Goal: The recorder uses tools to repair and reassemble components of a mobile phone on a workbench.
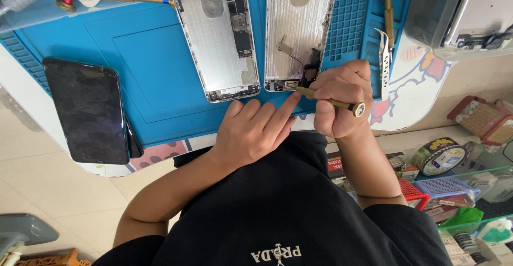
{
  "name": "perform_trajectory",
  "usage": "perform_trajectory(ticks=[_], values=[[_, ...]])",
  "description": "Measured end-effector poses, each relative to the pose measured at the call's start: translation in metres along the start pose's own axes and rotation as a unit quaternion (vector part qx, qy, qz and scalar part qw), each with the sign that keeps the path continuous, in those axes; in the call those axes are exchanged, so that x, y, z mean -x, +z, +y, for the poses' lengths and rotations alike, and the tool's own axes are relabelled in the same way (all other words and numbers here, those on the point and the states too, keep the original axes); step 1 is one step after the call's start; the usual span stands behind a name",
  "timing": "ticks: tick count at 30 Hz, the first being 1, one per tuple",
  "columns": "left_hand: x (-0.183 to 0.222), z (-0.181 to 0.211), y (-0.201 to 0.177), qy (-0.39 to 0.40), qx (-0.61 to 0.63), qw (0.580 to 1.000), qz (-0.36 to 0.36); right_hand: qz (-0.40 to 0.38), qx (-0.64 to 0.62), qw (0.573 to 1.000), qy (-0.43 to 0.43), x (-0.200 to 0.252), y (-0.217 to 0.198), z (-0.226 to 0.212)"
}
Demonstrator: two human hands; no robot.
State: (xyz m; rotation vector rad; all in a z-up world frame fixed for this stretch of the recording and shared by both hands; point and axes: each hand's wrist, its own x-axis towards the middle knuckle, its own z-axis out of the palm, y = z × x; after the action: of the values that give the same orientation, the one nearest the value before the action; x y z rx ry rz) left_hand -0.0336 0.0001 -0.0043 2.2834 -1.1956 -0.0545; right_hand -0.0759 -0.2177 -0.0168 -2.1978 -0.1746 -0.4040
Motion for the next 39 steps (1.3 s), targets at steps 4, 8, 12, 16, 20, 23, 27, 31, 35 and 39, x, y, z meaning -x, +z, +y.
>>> perform_trajectory(ticks=[4,8,12,16,20,23,27,31,35,39], values=[[0.000,0.001,-0.001,0.000,-0.003,1.000,0.002,0.005,0.004,1.000,-0.021,0.001,0.000,0.000],[-0.001,0.002,-0.002,-0.004,-0.001,1.000,0.001,0.002,0.007,1.000,-0.020,0.001,0.000,0.001],[-0.001,0.001,-0.001,-0.001,0.000,1.000,0.001,-0.004,0.009,0.999,-0.031,-0.002,0.000,-0.002],[0.000,0.002,-0.002,-0.004,0.005,1.000,0.010,-0.048,0.028,0.998,-0.030,-0.025,-0.018,-0.030],[0.002,0.001,-0.002,0.001,0.012,1.000,0.012,-0.157,0.057,0.985,0.034,-0.053,-0.041,-0.072],[0.003,0.001,-0.001,0.002,0.012,1.000,0.013,-0.208,0.088,0.970,0.092,-0.065,-0.050,-0.099],[0.000,0.001,-0.005,0.004,0.013,1.000,0.025,-0.261,0.189,0.936,0.141,-0.075,-0.051,-0.117],[0.002,-0.001,-0.004,0.006,0.020,0.999,0.029,-0.284,0.204,0.929,0.120,-0.085,-0.042,-0.112],[0.003,-0.001,-0.003,0.007,0.026,0.999,0.029,-0.305,0.257,0.912,0.096,-0.089,-0.039,-0.109],[0.006,-0.003,0.002,0.006,0.035,0.999,0.025,-0.369,0.278,0.886,0.039,-0.084,-0.042,-0.105]])
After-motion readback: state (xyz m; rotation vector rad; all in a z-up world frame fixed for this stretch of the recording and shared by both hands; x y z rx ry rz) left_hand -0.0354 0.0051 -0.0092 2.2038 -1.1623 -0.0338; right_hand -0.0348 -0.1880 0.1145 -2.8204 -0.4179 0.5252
